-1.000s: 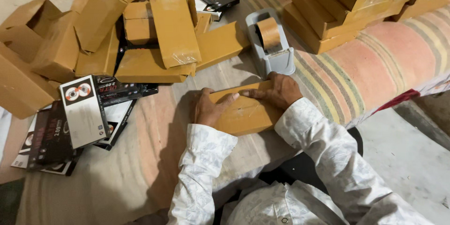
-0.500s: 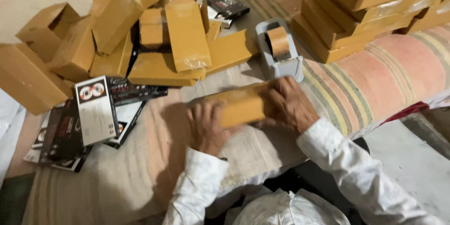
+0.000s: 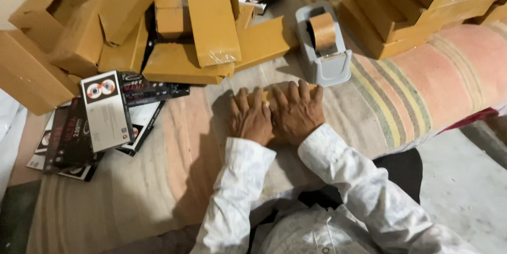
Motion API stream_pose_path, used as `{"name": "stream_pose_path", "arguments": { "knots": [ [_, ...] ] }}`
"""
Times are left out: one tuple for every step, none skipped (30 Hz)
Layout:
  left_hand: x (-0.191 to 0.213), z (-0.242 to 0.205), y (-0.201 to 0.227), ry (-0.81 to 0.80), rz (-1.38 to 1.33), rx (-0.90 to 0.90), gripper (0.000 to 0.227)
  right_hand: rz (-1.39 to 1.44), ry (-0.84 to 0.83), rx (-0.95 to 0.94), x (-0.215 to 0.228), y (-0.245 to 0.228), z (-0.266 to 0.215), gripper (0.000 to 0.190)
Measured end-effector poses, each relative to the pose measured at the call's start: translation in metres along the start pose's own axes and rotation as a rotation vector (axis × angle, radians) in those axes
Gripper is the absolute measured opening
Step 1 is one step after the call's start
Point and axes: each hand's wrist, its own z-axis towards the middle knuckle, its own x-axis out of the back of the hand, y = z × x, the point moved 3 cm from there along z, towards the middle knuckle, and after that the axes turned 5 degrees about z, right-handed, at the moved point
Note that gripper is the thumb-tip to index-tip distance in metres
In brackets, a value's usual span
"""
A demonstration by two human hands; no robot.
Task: The person sits on the floor and repeatedly packs small black product boxes into larger brown cardboard boxes. They fold the flaps, apply clear packing tape using a handheld dispenser, and set the sealed boxes aside. The process is repeated for several units.
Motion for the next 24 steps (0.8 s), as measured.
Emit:
{"name": "stream_pose_path", "arguments": {
  "knots": [
    [-0.003,0.008,-0.003,-0.031,-0.048,0.013,0.049,0.039,-0.087,-0.035,-0.005,0.004,0.004,0.059],
    [-0.005,0.014,-0.006,-0.061,-0.096,0.027,0.05,0.041,-0.157,-0.084,-0.01,0.008,0.008,0.056],
    [-0.008,0.021,-0.008,-0.118,-0.102,0.087,0.047,0.042,-0.226,-0.129,-0.015,0.012,0.012,0.053],
    [-0.01,0.026,-0.011,-0.176,-0.109,0.147,0.046,0.043,-0.295,-0.174,-0.02,0.016,0.013,0.051],
    [-0.011,0.029,-0.012,-0.228,-0.117,0.204,0.047,0.026,-0.25,-0.187,-0.022,0.018,0.017,0.044],
    [-0.009,0.03,-0.011,-0.2,-0.104,0.215,0.046,0.01,-0.204,-0.201,-0.023,0.021,0.019,0.037],
    [-0.005,0.033,-0.01,-0.169,-0.09,0.218,0.046,-0.007,-0.152,-0.22,-0.023,0.023,0.022,0.03],
    [-0.001,0.033,-0.007,-0.138,-0.076,0.221,0.046,-0.035,-0.132,-0.187,-0.025,0.022,0.023,0.032],
    [0.0,0.029,-0.002,-0.091,-0.057,0.213,0.046,-0.064,-0.12,-0.16,-0.026,0.02,0.02,0.034],
    [0.002,0.023,0.004,-0.044,-0.039,0.203,0.046,-0.093,-0.109,-0.132,-0.028,0.017,0.017,0.036],
    [0.005,0.022,0.009,0.009,-0.021,0.189,0.046,-0.042,-0.124,-0.159,-0.029,0.017,0.017,0.037],
    [0.006,0.023,0.011,-0.01,-0.009,0.187,0.047,0.01,-0.139,-0.184,-0.03,0.018,0.02,0.039],
    [0.005,0.021,0.012,-0.035,0.006,0.189,0.047,0.066,-0.16,-0.21,-0.032,0.018,0.02,0.042],
    [0.003,0.023,0.012,-0.059,0.021,0.192,0.048,-0.004,-0.085,-0.185,-0.031,0.019,0.021,0.039],
    [0.0,0.016,0.011,-0.042,0.011,0.179,0.047,-0.069,-0.034,-0.142,-0.03,0.019,0.017,0.036],
    [-0.003,0.01,0.008,-0.024,0.001,0.167,0.046,-0.132,0.018,-0.099,-0.028,0.019,0.013,0.034],
    [-0.002,0.017,0.003,0.016,-0.005,0.138,0.046,-0.051,-0.082,-0.152,-0.03,0.025,0.019,0.039],
    [-0.001,0.022,-0.003,0.016,-0.016,0.14,0.048,0.03,-0.182,-0.204,-0.031,0.032,0.023,0.045],
    [0.0,0.028,-0.007,0.019,-0.027,0.133,0.049,0.109,-0.278,-0.261,-0.031,0.04,0.027,0.051],
    [0.001,0.032,-0.012,0.021,-0.038,0.126,0.051,0.137,-0.4,-0.28,-0.031,0.05,0.032,0.06],
    [0.0,0.035,-0.018,-0.035,-0.137,0.122,0.053,0.16,-0.526,-0.304,-0.031,0.062,0.036,0.07],
    [0.002,0.036,-0.026,-0.091,-0.235,0.118,0.057,0.184,-0.653,-0.329,-0.032,0.072,0.038,0.082],
    [0.004,0.037,-0.033,-0.147,-0.332,0.11,0.063,0.247,-0.67,-0.31,-0.031,0.078,0.04,0.08],
    [0.006,0.033,-0.037,-0.201,-0.422,0.099,0.065,0.309,-0.686,-0.291,-0.031,0.082,0.042,0.08]
  ]
}}
